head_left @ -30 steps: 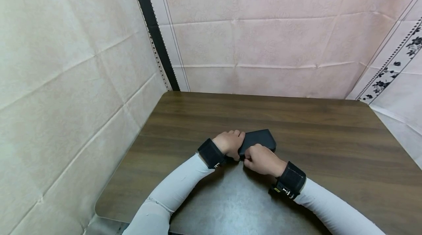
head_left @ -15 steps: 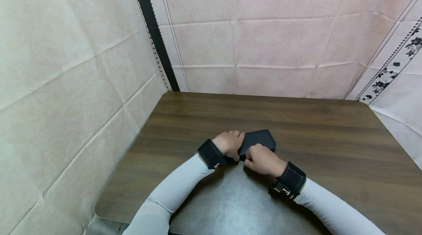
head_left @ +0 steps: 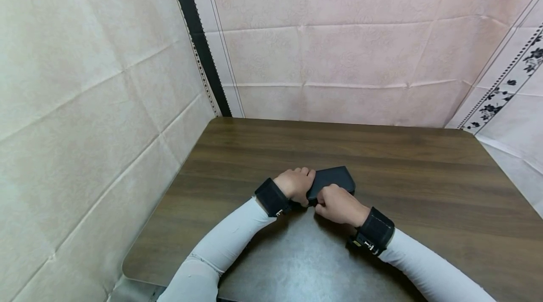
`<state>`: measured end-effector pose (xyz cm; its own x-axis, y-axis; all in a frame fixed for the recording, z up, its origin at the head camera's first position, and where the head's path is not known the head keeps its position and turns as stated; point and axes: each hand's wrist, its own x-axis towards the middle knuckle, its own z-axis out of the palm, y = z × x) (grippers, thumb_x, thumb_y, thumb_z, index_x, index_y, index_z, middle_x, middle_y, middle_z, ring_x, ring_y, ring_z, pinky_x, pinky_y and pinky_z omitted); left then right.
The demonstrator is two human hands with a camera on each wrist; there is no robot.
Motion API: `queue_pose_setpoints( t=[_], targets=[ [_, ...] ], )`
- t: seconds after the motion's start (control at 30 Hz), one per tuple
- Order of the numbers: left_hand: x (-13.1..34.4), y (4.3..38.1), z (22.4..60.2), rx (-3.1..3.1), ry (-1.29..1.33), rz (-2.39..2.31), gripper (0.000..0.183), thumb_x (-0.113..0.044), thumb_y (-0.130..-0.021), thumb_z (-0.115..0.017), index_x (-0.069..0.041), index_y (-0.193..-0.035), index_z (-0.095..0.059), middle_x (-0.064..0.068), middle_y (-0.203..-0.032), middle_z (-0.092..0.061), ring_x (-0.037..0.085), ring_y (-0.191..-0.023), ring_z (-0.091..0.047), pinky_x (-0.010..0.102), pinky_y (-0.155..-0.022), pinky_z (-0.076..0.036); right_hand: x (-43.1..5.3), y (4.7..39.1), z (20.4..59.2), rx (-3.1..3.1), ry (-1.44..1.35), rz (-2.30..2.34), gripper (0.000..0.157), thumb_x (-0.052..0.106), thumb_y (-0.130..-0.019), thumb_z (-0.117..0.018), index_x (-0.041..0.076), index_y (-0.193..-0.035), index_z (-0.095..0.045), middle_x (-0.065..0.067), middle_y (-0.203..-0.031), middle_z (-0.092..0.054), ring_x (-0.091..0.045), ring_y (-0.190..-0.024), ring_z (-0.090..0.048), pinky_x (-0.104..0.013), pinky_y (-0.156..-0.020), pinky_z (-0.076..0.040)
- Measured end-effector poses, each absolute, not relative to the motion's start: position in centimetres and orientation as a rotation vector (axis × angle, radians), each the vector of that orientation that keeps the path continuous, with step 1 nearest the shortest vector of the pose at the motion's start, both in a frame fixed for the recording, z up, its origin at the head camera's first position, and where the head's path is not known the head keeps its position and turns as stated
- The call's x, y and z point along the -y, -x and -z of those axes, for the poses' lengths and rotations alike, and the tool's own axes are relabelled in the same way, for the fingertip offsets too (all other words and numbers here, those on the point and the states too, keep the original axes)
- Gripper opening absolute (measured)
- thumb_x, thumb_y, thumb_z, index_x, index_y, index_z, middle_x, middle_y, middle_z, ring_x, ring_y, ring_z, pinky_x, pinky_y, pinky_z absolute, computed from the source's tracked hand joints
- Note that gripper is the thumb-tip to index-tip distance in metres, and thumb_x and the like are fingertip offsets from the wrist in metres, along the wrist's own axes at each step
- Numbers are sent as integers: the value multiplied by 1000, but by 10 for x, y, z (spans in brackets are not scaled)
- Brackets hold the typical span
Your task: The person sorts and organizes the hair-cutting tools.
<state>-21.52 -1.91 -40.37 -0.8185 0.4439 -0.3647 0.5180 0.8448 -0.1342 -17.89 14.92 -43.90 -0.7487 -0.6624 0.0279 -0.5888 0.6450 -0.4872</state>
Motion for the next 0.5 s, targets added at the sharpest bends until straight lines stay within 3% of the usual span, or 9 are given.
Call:
queue_pose_setpoints(
  t=[0.5],
  targets=[
    [18,215,403,-2698,-717,341,99,-50,-90,-77,-11,-165,-25,9,-161,-42,23,-146,-44,37,-117,-41,-150,179,439,-2706,1010,731,50,6,-90,-65,25,-53,-37,14,-52,-25,-3,-43,-23,-20,-47,-21]
  ],
)
